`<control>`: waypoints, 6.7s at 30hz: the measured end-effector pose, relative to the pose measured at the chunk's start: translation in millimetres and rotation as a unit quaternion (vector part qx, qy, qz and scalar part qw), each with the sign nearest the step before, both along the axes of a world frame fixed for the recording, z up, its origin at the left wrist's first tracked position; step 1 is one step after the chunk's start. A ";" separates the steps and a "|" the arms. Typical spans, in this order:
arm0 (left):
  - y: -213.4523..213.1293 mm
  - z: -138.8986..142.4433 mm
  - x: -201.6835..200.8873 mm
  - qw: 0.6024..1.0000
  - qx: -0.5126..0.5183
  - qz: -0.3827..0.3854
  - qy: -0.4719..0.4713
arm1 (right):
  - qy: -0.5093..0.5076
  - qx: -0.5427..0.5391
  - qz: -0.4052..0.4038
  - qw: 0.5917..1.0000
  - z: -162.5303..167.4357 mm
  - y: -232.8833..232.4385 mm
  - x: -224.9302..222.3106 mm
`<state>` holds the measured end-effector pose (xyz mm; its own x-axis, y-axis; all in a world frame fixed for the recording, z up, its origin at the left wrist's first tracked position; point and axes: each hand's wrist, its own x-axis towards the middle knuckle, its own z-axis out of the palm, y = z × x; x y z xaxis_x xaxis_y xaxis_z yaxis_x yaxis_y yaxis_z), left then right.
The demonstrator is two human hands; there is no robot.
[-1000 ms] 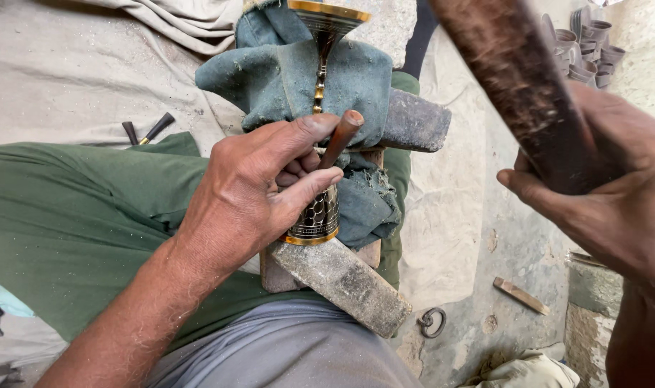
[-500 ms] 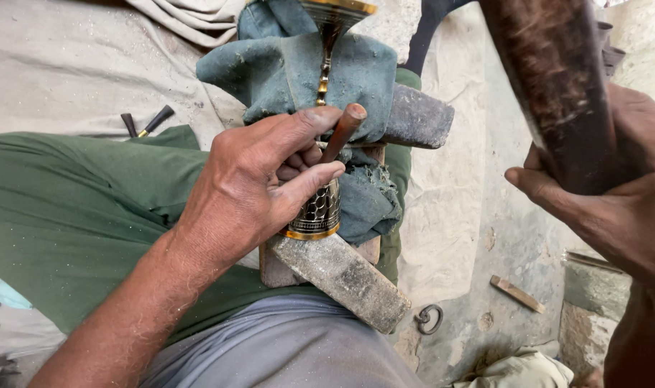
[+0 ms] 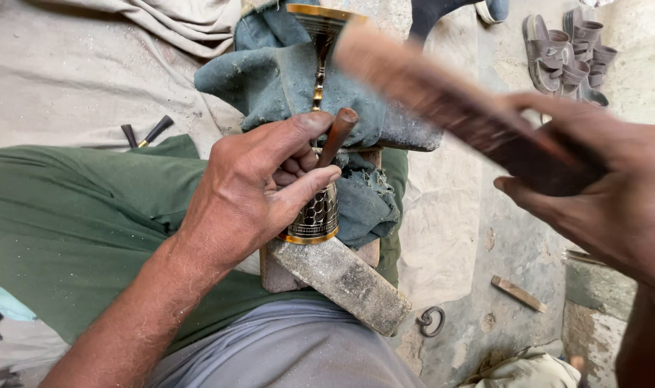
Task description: The person sits on the ground holding a brass bell against a stone block and uses a small punch held in one hand, striking it repeatedly with a wooden mallet in the other hand to work the bell's decorated surface. They reposition the punch around the bell's body as they hammer.
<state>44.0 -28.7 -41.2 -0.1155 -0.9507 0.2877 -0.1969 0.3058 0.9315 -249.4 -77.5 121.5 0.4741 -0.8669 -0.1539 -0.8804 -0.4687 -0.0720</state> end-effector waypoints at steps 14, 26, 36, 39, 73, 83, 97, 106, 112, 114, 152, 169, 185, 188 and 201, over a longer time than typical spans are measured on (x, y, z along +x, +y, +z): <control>-0.1 -2.5 1.5 1.000 -0.002 -0.003 -0.014 | 0.041 0.040 -0.056 0.997 -0.9 13.9 -10.0; -1.7 -2.3 5.9 0.999 -0.038 -0.029 -0.024 | 0.063 -0.022 0.007 0.998 6.7 33.5 -7.6; -6.4 -7.7 10.9 0.997 0.039 -0.034 0.052 | 0.049 -0.031 -0.146 0.987 -7.9 8.0 -34.6; -7.4 -9.9 10.0 0.998 0.022 -0.031 0.048 | -0.039 -0.068 -0.002 0.997 -1.8 2.0 -12.3; -11.6 -26.2 11.1 0.997 -0.024 -0.055 0.049 | -0.012 -0.025 -0.011 1.000 -0.5 11.2 12.4; 4.5 4.0 10.2 0.996 -0.011 -0.031 0.087 | -0.074 0.030 -0.124 0.989 -9.6 21.1 -30.2; 7.3 1.4 -1.9 0.998 0.050 0.037 0.027 | -0.062 -0.082 0.013 0.995 -0.3 1.7 -0.8; 4.8 6.6 -5.4 0.999 0.040 0.035 -0.002 | 0.037 -0.001 -0.074 0.997 3.3 -20.6 9.6; 1.4 6.0 -4.7 0.998 0.057 0.023 -0.011 | -0.059 -0.043 -0.067 0.995 3.9 -17.9 8.8; -0.1 5.3 -6.1 0.998 0.059 0.030 -0.009 | -0.043 -0.036 -0.105 0.993 3.6 -18.5 8.4; 101.0 19.1 -152.5 0.907 0.100 -0.406 -0.044 | -0.598 0.285 -0.392 0.639 -295.7 108.0 -57.4; 113.0 7.7 -69.7 0.927 0.093 -0.360 0.050 | -0.715 0.116 -0.497 0.477 -238.2 160.8 -84.9; 44.4 2.5 -3.1 0.987 0.076 0.064 0.128 | -0.544 0.153 -0.394 0.724 -42.6 189.9 -122.8; 37.9 -2.6 -5.4 0.982 0.101 0.074 0.140 | -0.516 0.255 -0.346 0.741 -28.8 156.6 -136.2; 33.5 -3.1 -16.2 0.980 0.117 0.093 0.128 | -0.588 0.314 -0.126 0.735 -33.9 31.9 -79.0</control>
<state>27.8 4.8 -44.3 0.1131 -0.9920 0.0556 0.0204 0.0583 0.9981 -328.4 -45.5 87.5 0.4367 -0.8828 -0.1733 -0.0901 0.1488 -0.9848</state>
